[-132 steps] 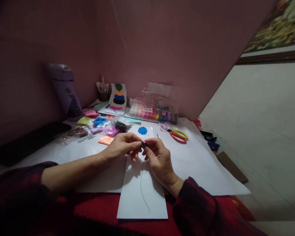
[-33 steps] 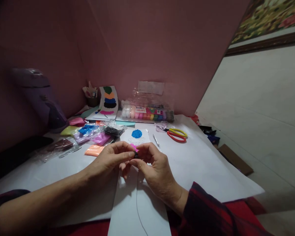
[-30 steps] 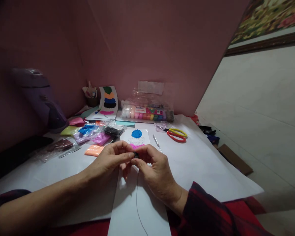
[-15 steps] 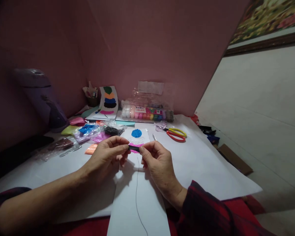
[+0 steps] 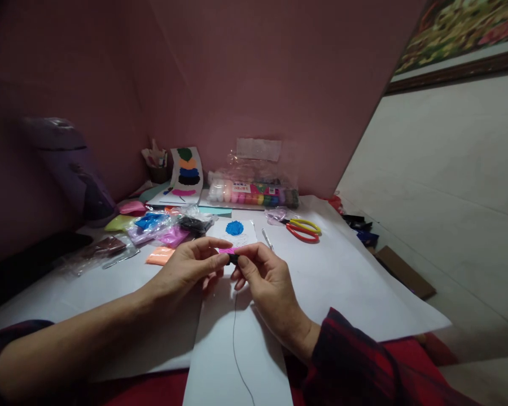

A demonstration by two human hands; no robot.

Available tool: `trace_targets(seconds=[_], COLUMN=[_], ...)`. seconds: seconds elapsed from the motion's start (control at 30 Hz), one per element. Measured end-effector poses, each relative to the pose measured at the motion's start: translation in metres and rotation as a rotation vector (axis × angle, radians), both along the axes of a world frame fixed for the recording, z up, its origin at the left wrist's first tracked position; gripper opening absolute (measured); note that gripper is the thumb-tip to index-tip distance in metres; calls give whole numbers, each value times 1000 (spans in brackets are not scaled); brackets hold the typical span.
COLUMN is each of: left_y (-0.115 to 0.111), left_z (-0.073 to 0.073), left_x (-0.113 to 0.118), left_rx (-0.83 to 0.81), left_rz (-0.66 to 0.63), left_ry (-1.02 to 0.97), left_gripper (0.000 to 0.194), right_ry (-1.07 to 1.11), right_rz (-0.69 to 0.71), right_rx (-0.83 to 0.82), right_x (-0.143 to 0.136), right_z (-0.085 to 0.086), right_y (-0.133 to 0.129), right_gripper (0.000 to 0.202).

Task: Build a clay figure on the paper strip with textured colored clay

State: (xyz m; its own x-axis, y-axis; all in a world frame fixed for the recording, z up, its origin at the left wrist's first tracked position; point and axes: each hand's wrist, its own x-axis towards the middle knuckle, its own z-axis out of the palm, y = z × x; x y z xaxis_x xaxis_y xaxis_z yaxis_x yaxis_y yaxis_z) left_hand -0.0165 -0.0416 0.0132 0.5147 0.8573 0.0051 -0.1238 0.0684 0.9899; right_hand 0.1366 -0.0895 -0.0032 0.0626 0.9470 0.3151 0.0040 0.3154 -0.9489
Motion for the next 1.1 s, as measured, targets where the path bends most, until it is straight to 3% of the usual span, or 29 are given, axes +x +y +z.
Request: trace_targets(seconds=[0.23, 0.47, 0.83, 1.1], left_y=[-2, -4, -2, 0], left_z=[3, 8, 3, -2], left_x=[4, 3, 1, 0], left_rx=[-44, -21, -49, -126], left_rz=[9, -12, 154, 22], left_ry=[-38, -17, -101, -109], left_gripper=[26, 20, 22, 27], right_ry=[-91, -143, -7, 15], right_rz=[-53, -65, -223, -116], right_rx=[36, 95, -59, -80], right_x=[-1, -1, 0, 1], right_z=[-1, -3, -1, -1], right_y=[-3, -3, 6, 4], right_gripper=[21, 6, 17, 20])
